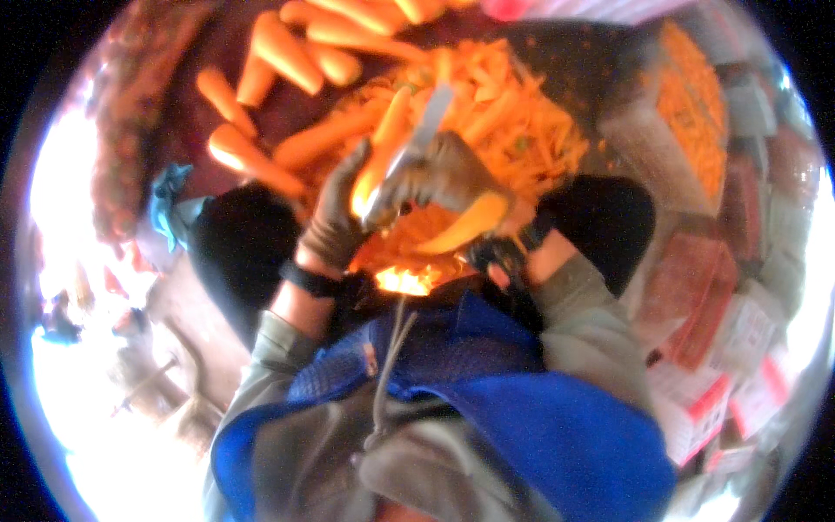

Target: The person peels carrots using a peeling tool while sitting among several bags and crates of the vegetable.

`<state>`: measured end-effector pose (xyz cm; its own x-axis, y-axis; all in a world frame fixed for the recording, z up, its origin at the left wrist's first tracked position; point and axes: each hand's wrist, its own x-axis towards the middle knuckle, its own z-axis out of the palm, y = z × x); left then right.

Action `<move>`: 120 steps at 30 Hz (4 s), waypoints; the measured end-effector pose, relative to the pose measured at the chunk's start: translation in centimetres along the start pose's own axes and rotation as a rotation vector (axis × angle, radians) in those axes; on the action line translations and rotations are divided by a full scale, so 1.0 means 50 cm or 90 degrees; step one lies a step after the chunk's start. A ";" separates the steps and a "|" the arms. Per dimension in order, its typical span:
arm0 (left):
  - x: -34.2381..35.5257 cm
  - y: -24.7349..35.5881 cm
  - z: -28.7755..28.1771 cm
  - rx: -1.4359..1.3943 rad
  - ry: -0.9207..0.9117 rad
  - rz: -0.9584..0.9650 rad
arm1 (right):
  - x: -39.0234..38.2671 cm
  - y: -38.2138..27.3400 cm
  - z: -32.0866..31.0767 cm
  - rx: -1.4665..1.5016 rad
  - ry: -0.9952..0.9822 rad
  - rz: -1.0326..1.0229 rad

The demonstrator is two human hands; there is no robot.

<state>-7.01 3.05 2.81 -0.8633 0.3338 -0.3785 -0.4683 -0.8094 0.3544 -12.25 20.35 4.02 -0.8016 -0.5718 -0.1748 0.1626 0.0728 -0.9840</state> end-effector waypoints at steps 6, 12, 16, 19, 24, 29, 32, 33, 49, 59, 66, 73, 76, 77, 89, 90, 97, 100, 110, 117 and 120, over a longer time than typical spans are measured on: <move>0.005 -0.044 -0.060 0.084 -0.019 -0.081 | 0.074 0.120 -0.189 0.046 0.318 -0.060; 0.024 -0.020 -0.031 -0.019 0.014 -0.028 | 0.000 0.001 -0.031 0.062 0.079 0.052; 0.008 -0.026 -0.066 0.068 0.030 -0.075 | 0.049 0.063 -0.098 -0.392 0.098 -0.204; -0.003 -0.041 -0.070 0.096 -0.049 -0.112 | 0.068 0.109 -0.194 -0.308 0.253 -0.140; 0.016 -0.022 -0.068 0.063 -0.042 -0.015 | 0.006 0.013 -0.069 -0.026 0.117 0.000; 0.011 -0.022 -0.070 -0.016 -0.023 -0.124 | 0.045 0.089 -0.094 -0.109 0.134 -0.043; 0.001 -0.042 -0.076 0.073 -0.040 -0.104 | 0.074 0.117 -0.173 -0.063 0.312 -0.075; 0.008 -0.037 -0.064 0.080 -0.036 -0.093 | 0.067 0.101 -0.176 -0.031 0.352 -0.070; -0.003 -0.025 -0.059 0.071 0.012 -0.121 | 0.075 0.095 -0.185 -0.001 0.440 -0.043; 0.003 -0.016 -0.057 0.719 0.037 0.086 | -0.038 0.039 -0.067 -0.369 0.141 0.007; -0.043 -0.011 0.001 0.545 -0.107 0.026 | -0.031 0.210 -0.131 -1.008 -0.079 -0.293; -0.016 -0.018 -0.025 0.355 -0.001 -0.210 | -0.057 0.034 -0.024 0.097 0.094 0.197; -0.023 -0.029 -0.040 0.493 -0.067 0.015 | -0.050 0.049 -0.013 0.188 0.123 0.221; -0.022 -0.029 -0.041 0.596 -0.071 0.138 | -0.048 0.056 -0.018 0.268 0.103 0.208; -0.012 -0.010 -0.030 0.365 0.016 0.225 | -0.051 0.037 0.045 0.055 0.132 0.331; -0.012 -0.001 -0.036 0.427 0.025 0.193 | -0.038 0.048 0.028 -0.042 0.176 0.310; -0.025 -0.008 -0.043 0.306 0.028 0.044 | -0.064 0.013 -0.016 0.071 0.154 0.207; -0.027 -0.008 -0.043 0.243 0.024 -0.015 | -0.055 0.024 -0.020 -0.082 0.171 -0.034; -0.030 -0.023 -0.022 0.301 -0.008 -0.056 | -0.050 -0.004 -0.017 0.073 0.187 -0.049; -0.051 -0.038 -0.009 0.415 -0.038 -0.076 | -0.002 0.096 -0.179 -0.169 0.332 0.037; -0.049 -0.026 -0.030 0.224 -0.042 -0.107 | 0.007 0.040 -0.148 -0.126 0.422 0.024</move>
<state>-4.01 2.56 1.98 -0.7740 0.4873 -0.4043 -0.6300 -0.5292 0.5684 -16.43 26.34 1.72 -0.9901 0.0497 -0.1312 0.1398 0.2663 -0.9537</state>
